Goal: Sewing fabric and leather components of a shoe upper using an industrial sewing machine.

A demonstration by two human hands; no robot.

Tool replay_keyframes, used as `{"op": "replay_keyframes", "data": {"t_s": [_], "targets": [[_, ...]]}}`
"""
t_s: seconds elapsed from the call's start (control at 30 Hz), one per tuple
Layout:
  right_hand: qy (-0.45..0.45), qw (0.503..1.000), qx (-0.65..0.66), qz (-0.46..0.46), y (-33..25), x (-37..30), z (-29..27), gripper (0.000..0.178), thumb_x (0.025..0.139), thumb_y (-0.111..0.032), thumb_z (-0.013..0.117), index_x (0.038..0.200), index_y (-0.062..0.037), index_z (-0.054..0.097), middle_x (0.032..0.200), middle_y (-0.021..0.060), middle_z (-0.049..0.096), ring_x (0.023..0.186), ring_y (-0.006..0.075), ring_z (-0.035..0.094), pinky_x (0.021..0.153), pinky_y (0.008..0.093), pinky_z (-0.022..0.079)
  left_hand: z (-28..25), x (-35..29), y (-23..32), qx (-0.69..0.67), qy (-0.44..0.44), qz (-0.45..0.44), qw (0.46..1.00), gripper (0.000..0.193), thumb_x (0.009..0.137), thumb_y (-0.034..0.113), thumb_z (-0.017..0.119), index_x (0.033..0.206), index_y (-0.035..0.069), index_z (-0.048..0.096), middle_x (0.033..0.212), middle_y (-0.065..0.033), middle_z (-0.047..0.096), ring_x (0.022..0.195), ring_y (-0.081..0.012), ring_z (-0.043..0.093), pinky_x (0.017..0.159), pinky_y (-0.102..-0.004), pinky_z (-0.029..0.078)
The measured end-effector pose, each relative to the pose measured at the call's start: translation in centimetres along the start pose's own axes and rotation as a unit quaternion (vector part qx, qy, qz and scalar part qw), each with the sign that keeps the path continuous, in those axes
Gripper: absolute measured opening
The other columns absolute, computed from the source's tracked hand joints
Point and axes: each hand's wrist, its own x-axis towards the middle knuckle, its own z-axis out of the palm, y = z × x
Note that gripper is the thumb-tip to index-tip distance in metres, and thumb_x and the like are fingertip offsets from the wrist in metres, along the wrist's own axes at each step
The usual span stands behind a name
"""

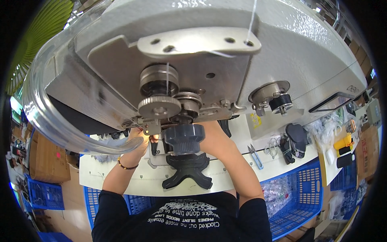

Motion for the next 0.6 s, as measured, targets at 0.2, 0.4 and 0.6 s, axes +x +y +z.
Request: {"op": "replay_keyframes", "data": {"t_s": [0.2,0.4,0.6], "targets": [[-0.019,0.999,-0.011,0.035,0.0,0.0,-0.6,0.019,0.064,-0.019,0.058,0.080,-0.0090,0.061,0.076,0.0110,0.059,0.074,0.0273,0.055,0.067,0.0338,0.042,0.7,1.7,1.8,-0.434,0.053,-0.236,0.868,0.013,0.080,0.011,0.049,0.077,-0.001,0.054,0.062,-0.0087,0.054,0.052,-0.0142,0.051,0.045,-0.0221,0.041],[0.115,0.991,-0.058,-0.047,-1.0,-1.5,2.8,0.018,0.059,-0.009,0.059,0.077,-0.0089,0.060,0.073,0.0065,0.058,0.070,0.0224,0.054,0.064,0.0331,0.042,1.6,-0.1,1.2,-0.208,0.094,-0.222,0.948,0.019,0.083,0.015,0.049,0.071,0.002,0.057,0.058,-0.0051,0.055,0.049,-0.0079,0.051,0.041,-0.0167,0.039],[0.143,0.984,-0.079,-0.067,-1.1,-1.4,2.8,0.022,0.054,-0.005,0.060,0.075,-0.0108,0.060,0.072,0.0022,0.057,0.068,0.0219,0.052,0.063,0.0321,0.041,2.3,0.0,2.2,-0.374,0.113,-0.172,0.904,0.019,0.082,0.015,0.050,0.069,0.002,0.056,0.055,-0.0039,0.053,0.047,-0.0082,0.050,0.042,-0.0168,0.040]]}}
